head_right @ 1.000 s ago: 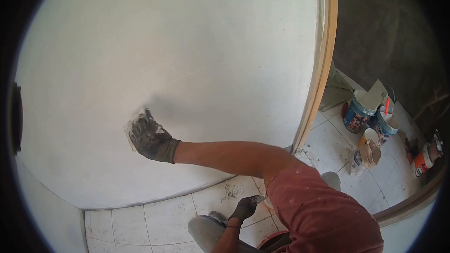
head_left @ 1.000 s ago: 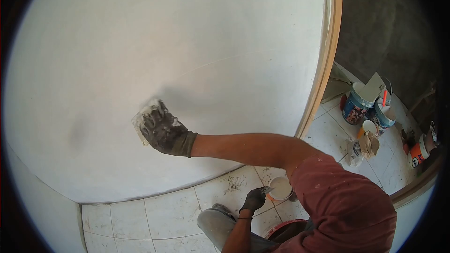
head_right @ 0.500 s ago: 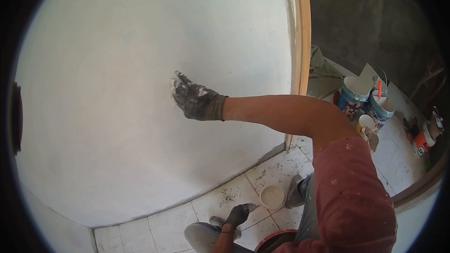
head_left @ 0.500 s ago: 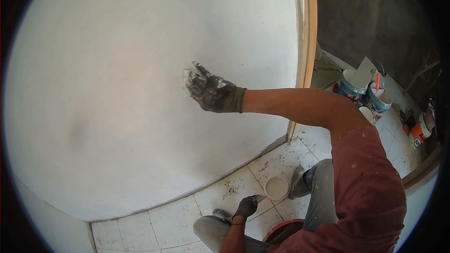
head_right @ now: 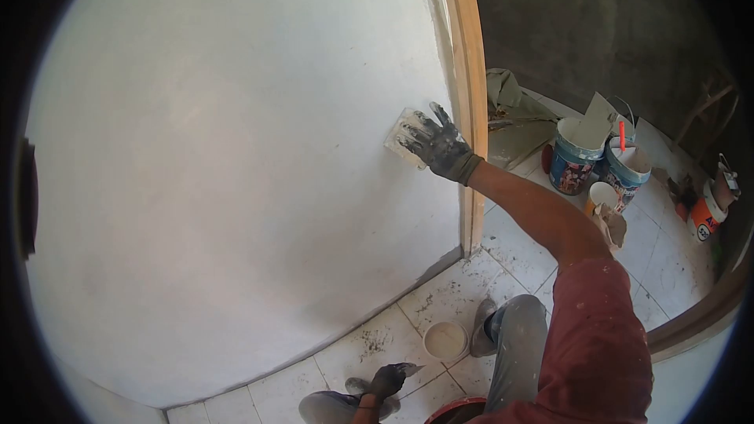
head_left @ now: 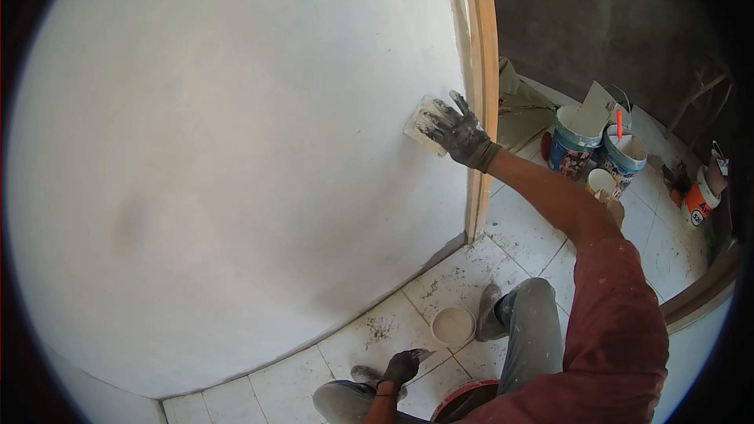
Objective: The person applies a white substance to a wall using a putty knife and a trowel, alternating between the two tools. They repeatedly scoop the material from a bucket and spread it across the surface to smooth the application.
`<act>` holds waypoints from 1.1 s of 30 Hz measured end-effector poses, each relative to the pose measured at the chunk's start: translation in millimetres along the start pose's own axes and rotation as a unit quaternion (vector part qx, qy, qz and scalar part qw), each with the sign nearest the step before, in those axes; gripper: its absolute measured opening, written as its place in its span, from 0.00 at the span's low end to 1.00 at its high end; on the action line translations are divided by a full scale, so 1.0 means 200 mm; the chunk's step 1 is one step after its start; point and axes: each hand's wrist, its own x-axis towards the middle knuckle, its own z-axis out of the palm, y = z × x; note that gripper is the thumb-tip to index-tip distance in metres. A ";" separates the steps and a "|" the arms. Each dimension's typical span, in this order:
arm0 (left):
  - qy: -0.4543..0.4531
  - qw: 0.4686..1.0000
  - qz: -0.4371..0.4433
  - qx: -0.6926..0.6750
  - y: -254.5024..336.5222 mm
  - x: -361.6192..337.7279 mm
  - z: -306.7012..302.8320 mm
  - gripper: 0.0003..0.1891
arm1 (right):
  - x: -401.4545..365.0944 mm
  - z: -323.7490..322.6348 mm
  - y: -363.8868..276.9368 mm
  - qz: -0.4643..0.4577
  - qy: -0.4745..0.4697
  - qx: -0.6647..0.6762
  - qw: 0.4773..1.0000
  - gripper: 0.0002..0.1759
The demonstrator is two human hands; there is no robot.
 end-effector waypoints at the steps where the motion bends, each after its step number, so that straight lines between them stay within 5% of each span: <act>1: -0.005 1.000 0.009 0.014 -0.01 0.00 0.02 0.18 | -0.05 0.04 -0.05 0.043 -0.006 -0.084 0.996 0.25; 3: -0.010 1.000 -0.007 -0.005 -0.03 0.01 0.05 0.18 | -0.15 0.13 -0.15 0.083 -0.022 -0.163 0.983 0.27; 5: -0.013 0.999 -0.025 -0.025 -0.03 0.00 0.06 0.18 | -0.21 0.20 -0.28 0.139 0.136 -0.030 0.980 0.28; 10: -0.021 0.998 -0.051 -0.025 0.04 -0.01 -0.01 0.18 | -0.29 0.48 -0.70 0.288 0.148 0.032 0.945 0.30; 15: 0.030 0.998 -0.043 -0.018 -0.05 -0.04 0.04 0.18 | -0.43 0.61 -1.03 0.311 0.094 0.140 0.935 0.28; 16: 0.031 0.997 -0.067 -0.001 -0.07 -0.04 0.03 0.17 | -0.48 0.61 -1.10 0.475 0.024 0.419 0.773 0.24; 18: 0.095 0.988 -0.120 0.010 -0.11 -0.06 0.02 0.16 | -0.57 0.55 -1.28 0.577 -0.079 0.635 0.508 0.21; 20: 0.160 0.977 -0.115 0.082 -0.15 -0.08 -0.05 0.16 | -0.64 0.35 -1.45 0.634 0.061 0.733 0.239 0.17; 21: 0.157 0.971 -0.081 0.159 -0.17 -0.11 -0.08 0.16 | -0.72 0.27 -1.51 0.634 0.047 0.733 0.243 0.17; 22: 0.202 0.972 -0.101 0.065 -0.14 -0.12 -0.13 0.16 | -0.81 0.18 -1.55 0.455 0.036 0.670 0.585 0.18; 23: 0.273 0.913 -0.141 -0.267 -0.07 -0.14 -0.21 0.15 | -0.86 0.09 -1.60 0.331 0.007 0.602 0.726 0.18; 24: 0.325 0.725 -0.115 -0.596 0.05 -0.15 -0.34 0.15 | -0.91 0.00 -1.64 0.204 0.018 0.509 0.836 0.19; 25: 0.329 0.577 -0.068 -0.745 0.16 -0.17 -0.41 0.15 | -0.92 -0.11 -1.70 0.312 -0.033 0.642 0.699 0.18; 26: 0.316 0.478 -0.029 -0.819 0.26 -0.19 -0.45 0.15 | -0.92 -0.19 -1.71 0.357 -0.063 0.697 0.618 0.17; 28: 0.251 0.457 0.059 -0.851 0.20 -0.20 -0.31 0.18 | -0.89 -0.34 -1.71 0.481 -0.115 0.774 0.395 0.15; 29: 0.185 0.436 0.148 -0.868 0.16 -0.21 -0.24 0.21 | -0.89 -0.37 -1.71 0.512 -0.131 0.785 0.323 0.14; 30: 0.186 0.433 0.147 -0.869 0.18 -0.22 -0.21 0.21 | -0.88 -0.39 -1.70 0.544 -0.143 0.788 0.250 0.14; 33: 0.162 0.317 0.173 -0.919 0.28 -0.26 -0.18 0.21 | -0.88 -0.41 -1.65 0.576 -0.115 0.784 0.201 0.10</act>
